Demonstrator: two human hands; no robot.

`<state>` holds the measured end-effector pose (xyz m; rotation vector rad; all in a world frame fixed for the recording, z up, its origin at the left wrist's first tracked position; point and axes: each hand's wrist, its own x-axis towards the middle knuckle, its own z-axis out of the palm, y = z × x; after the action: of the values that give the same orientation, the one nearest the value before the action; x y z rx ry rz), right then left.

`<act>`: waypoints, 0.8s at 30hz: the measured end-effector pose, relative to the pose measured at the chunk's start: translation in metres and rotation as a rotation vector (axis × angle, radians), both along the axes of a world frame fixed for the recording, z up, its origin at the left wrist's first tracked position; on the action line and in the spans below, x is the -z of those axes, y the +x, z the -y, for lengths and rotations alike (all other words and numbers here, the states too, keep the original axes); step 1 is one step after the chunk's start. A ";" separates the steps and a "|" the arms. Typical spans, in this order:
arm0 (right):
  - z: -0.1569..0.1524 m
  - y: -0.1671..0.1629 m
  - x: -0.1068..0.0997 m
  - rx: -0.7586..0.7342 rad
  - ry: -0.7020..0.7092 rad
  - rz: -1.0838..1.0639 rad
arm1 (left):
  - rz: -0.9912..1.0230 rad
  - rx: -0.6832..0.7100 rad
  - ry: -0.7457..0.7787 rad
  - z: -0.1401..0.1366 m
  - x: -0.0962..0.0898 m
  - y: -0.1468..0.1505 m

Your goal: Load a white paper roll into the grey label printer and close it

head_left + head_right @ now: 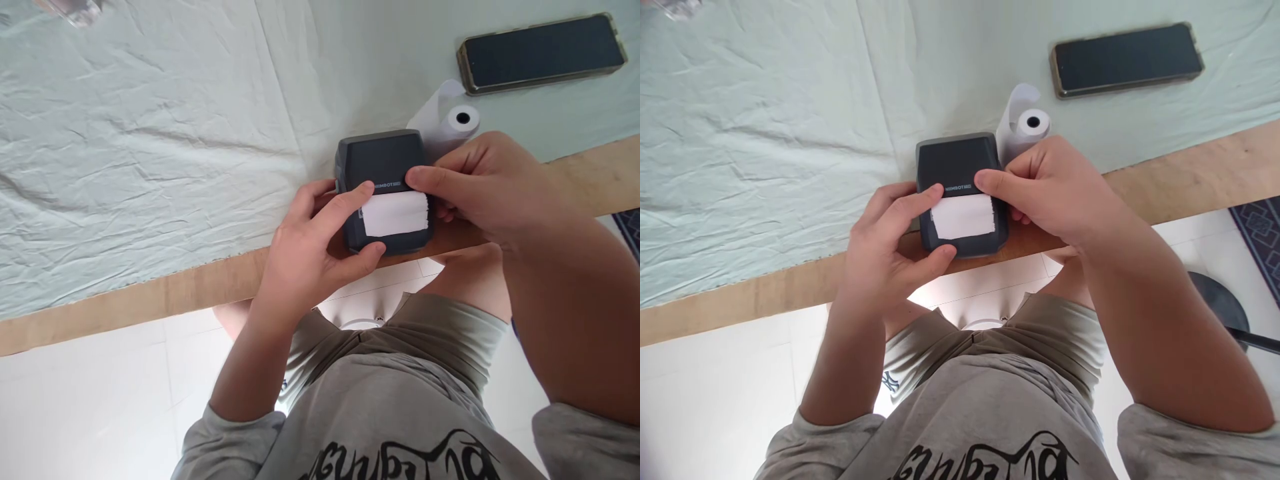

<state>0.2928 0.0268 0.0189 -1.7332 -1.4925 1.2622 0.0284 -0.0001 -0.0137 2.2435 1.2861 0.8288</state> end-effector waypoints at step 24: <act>0.014 -0.005 0.029 -0.072 0.466 0.320 | -0.130 -0.017 -0.004 -0.008 0.009 -0.007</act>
<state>0.2879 0.0128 -0.0099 -1.6197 -1.8640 0.6089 0.0215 0.0084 -0.0227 2.3198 1.3649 0.6958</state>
